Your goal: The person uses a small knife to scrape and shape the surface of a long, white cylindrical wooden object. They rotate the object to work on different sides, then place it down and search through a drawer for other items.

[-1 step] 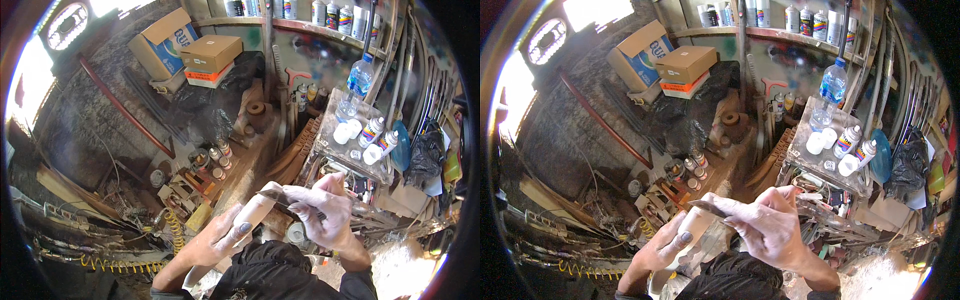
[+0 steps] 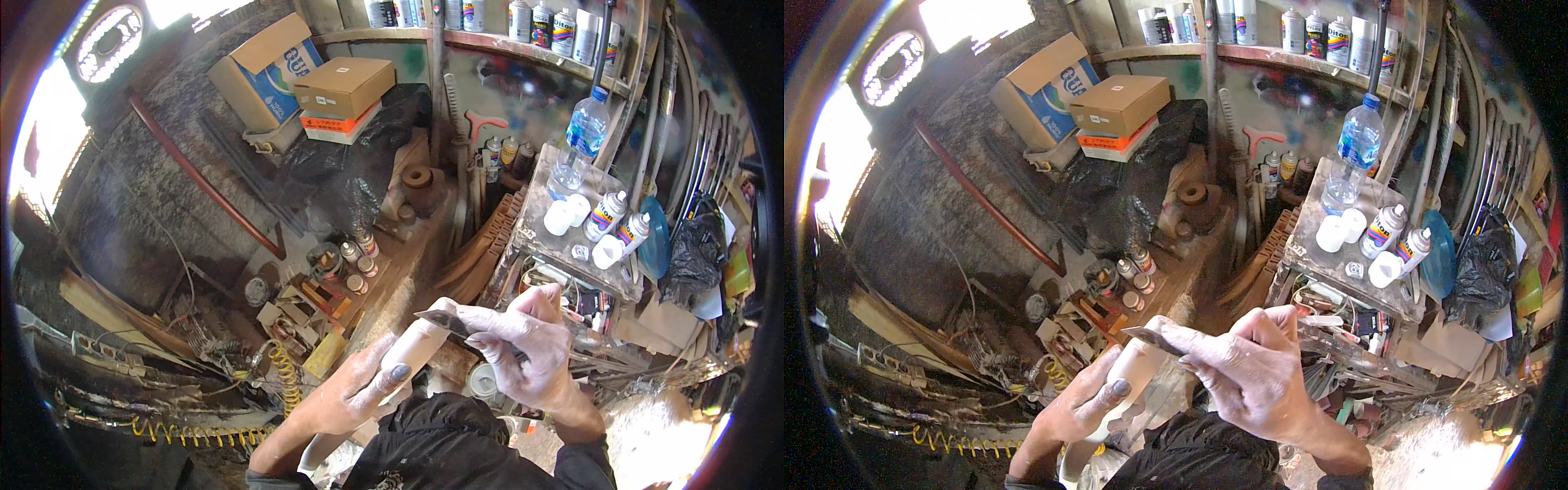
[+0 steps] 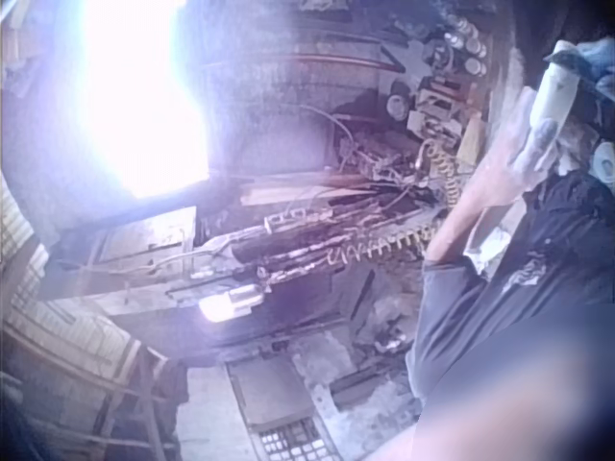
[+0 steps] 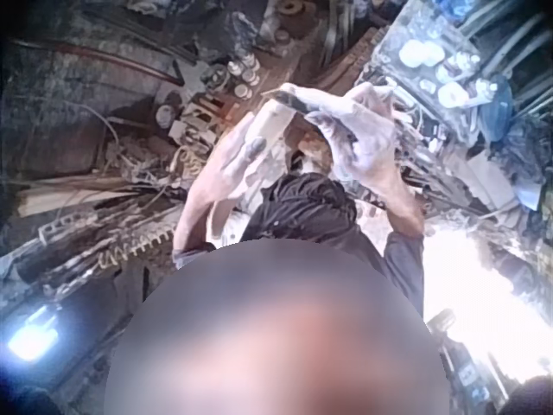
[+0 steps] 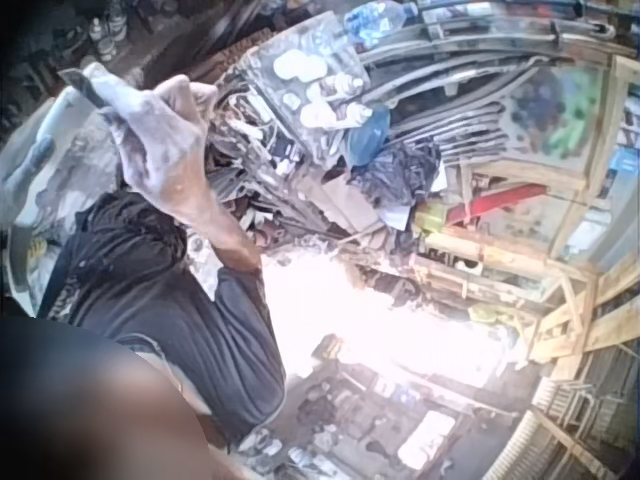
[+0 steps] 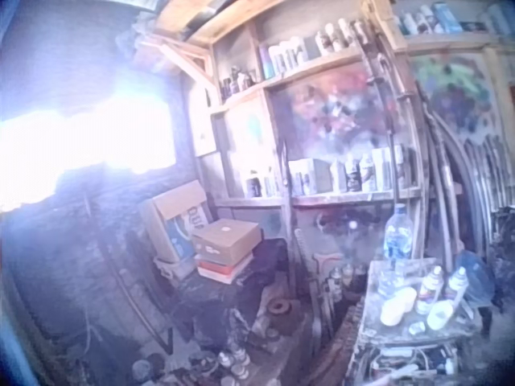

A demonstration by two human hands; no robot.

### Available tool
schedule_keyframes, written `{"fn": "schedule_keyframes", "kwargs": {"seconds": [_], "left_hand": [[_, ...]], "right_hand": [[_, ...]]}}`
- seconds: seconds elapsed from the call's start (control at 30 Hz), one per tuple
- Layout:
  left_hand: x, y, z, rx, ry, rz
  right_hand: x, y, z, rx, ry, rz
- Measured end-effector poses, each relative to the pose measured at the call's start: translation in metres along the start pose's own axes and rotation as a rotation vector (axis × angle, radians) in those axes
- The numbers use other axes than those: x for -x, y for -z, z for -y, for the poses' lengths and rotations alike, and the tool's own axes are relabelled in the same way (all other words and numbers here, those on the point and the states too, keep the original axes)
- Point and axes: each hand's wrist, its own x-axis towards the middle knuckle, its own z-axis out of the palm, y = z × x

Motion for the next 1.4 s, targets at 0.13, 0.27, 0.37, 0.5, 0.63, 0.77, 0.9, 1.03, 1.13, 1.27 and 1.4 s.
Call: {"fn": "schedule_keyframes", "kwargs": {"seconds": [0.13, 0.27, 0.37, 0.5, 0.63, 0.77, 0.9, 1.03, 1.13, 1.27, 1.4], "left_hand": [[-0.002, 0.003, 0.001, 0.148, -0.002, 0.099], [-0.002, 0.004, 0.001, 0.214, -0.014, 0.126], [-0.001, 0.004, 0.002, 0.212, 0.002, 0.129], [-0.003, 0.004, 0.002, 0.069, -0.081, 0.07], [0.0, 0.008, -0.002, 0.124, 0.075, 0.143], [0.001, 0.008, 0.0, 0.078, 0.051, 0.118], [-0.004, 0.007, 0.008, 0.056, -0.044, 0.104], [-0.002, 0.008, 0.005, 0.083, -0.063, 0.122], [0.011, 0.011, -0.007, 0.255, 0.009, 0.218], [0.017, 0.012, -0.017, 0.299, -0.007, 0.214], [0.013, 0.012, -0.017, 0.377, 0.039, 0.247]], "right_hand": [[0.0, -0.003, 0.002, 0.01, -0.001, 0.024], [-0.002, -0.004, 0.002, -0.043, -0.034, 0.021], [-0.002, -0.007, 0.004, -0.061, -0.025, 0.047], [0.002, -0.009, 0.005, -0.012, 0.027, 0.027], [0.003, -0.009, 0.006, 0.007, 0.063, 0.027], [0.001, -0.005, 0.006, -0.004, 0.04, 0.056], [-0.001, 0.001, 0.003, -0.404, -0.205, -0.059], [0.0, 0.01, 0.006, -0.411, -0.323, -0.179], [0.001, 0.019, 0.014, -0.318, -0.208, -0.158], [0.006, 0.025, 0.034, -0.193, -0.168, -0.163], [0.006, 0.021, 0.037, 0.038, -0.071, -0.039]]}}
